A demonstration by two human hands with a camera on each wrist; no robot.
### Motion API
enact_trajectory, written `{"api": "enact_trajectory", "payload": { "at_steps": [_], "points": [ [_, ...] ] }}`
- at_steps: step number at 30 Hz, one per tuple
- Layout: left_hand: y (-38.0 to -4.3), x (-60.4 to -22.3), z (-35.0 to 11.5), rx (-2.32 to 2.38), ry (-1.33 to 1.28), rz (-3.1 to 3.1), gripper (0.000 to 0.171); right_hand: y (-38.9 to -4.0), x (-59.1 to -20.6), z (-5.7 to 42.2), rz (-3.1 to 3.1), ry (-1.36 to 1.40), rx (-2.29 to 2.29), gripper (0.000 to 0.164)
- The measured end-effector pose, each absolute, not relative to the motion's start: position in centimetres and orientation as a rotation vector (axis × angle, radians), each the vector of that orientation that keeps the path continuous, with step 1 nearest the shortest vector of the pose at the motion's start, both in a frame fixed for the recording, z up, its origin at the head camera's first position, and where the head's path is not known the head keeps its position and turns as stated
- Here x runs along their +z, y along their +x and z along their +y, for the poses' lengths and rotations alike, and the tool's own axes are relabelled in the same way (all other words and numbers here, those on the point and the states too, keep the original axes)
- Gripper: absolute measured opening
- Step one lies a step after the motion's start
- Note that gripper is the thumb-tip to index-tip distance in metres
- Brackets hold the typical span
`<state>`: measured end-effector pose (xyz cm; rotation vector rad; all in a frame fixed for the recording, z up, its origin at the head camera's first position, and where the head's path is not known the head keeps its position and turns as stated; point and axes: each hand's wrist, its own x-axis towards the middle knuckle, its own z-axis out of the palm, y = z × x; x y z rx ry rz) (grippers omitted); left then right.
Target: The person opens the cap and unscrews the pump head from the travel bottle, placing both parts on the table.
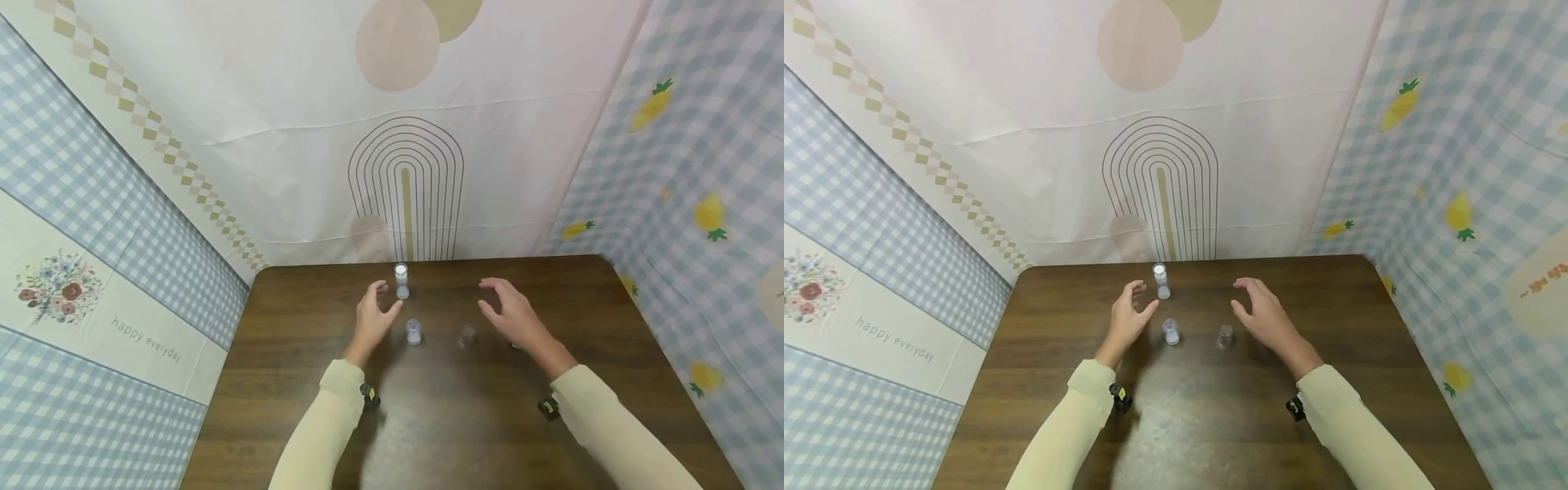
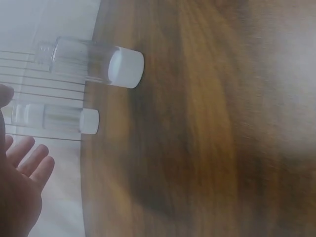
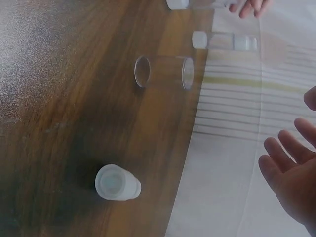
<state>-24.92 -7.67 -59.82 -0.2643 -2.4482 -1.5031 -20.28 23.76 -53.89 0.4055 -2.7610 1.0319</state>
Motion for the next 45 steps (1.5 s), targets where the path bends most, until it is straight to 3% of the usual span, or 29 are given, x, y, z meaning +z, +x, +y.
{"api": "enact_trajectory", "payload": {
  "at_steps": [6, 20, 31, 39, 45],
  "points": [
    [-26.9, -59.6, -6.7, -1.519, -0.192, -2.473, 0.056, -20.7, -54.0, 22.5, -2.719, 0.508, 1.031, 0.046],
    [-29.5, -60.6, -6.0, -1.588, 0.016, -2.634, 0.069, -19.9, -54.5, 19.4, -2.757, 0.655, 1.031, 0.06],
    [-30.2, -61.9, -5.6, -1.638, 0.057, -2.627, 0.059, -20.3, -55.2, 18.5, -2.81, 0.732, 0.992, 0.06],
    [-30.7, -61.9, -5.0, -1.629, 0.064, -2.633, 0.041, -20.4, -56.0, 18.5, -2.863, 0.7, 1.032, 0.056],
    [-31.0, -61.9, -4.5, -1.646, 0.074, -2.633, 0.041, -20.4, -56.5, 18.6, -2.883, 0.656, 1.055, 0.055]
  ]
}}
